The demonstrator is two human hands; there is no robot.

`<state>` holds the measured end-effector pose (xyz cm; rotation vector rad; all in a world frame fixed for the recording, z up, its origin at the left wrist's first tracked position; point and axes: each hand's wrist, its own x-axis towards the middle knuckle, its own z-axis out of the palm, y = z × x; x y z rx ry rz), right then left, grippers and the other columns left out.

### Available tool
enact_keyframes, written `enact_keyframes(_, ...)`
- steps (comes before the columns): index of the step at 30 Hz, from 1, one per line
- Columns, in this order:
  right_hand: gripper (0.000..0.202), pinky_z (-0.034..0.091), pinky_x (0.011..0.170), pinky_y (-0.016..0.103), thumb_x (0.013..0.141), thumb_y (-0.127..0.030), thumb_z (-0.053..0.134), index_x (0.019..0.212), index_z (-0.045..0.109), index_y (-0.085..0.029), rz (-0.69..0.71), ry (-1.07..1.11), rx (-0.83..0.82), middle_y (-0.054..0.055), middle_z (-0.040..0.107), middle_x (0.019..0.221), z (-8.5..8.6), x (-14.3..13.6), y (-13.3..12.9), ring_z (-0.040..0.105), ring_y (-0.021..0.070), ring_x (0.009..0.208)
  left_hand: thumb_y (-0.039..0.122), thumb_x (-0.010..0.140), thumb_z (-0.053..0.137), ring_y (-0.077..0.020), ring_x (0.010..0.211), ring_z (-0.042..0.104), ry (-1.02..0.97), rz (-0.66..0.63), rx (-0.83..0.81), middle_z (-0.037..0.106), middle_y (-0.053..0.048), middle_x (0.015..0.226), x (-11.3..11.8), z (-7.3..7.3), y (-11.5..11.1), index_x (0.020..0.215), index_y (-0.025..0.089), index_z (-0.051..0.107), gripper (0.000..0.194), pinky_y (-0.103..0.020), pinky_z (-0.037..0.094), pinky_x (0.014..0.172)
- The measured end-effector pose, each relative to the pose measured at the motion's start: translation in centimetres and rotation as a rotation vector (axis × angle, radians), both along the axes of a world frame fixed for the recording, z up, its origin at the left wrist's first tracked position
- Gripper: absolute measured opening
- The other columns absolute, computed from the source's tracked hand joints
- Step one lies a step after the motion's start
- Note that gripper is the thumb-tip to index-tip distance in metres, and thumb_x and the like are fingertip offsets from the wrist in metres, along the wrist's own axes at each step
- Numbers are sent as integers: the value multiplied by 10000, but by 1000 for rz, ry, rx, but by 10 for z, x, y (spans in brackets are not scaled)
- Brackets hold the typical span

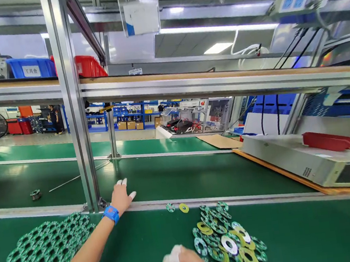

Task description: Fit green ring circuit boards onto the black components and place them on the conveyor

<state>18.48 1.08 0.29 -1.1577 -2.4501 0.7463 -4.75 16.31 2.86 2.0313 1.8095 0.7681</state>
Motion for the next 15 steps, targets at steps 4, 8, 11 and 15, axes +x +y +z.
enact_keyframes(4, 346, 479, 740, 333, 651, -144, 654, 996, 623, -162, -274, 146, -24, 56, 618, 879, -20, -9, 0, 577, 242, 816, 87, 609, 644, -219, 1135, 484, -93, -331, -182, 488, -89, 1295, 13, -15, -77, 1337, 185, 394, 776, -314, 407, 959)
enact_keyframes(8, 455, 488, 686, 333, 661, -112, 612, 1108, 542, -160, -369, 185, 12, 40, 576, 835, -28, -19, -13, 570, 218, 728, 71, 552, 680, -238, 1131, 489, -291, -577, -319, 483, -111, 1309, 24, -27, -135, 1367, 160, 356, 882, -357, 372, 1003)
enact_keyframes(11, 497, 494, 719, 342, 697, -106, 611, 1177, 511, -189, -292, 184, 197, 79, 563, 972, -26, -22, -18, 562, 233, 824, 114, 614, 692, -216, 1078, 524, -367, -593, -258, 559, -72, 1224, 30, -32, -147, 1322, 180, 425, 759, -339, 375, 992)
enact_keyframes(15, 262, 466, 648, 307, 871, -108, 429, 1014, 620, -216, -48, 92, 506, 83, 608, 920, -16, -15, -16, 541, 224, 797, 129, 684, 668, -173, 926, 561, -321, -591, -174, 635, -23, 1051, 33, -33, -142, 1136, 199, 589, 465, -277, 432, 857)
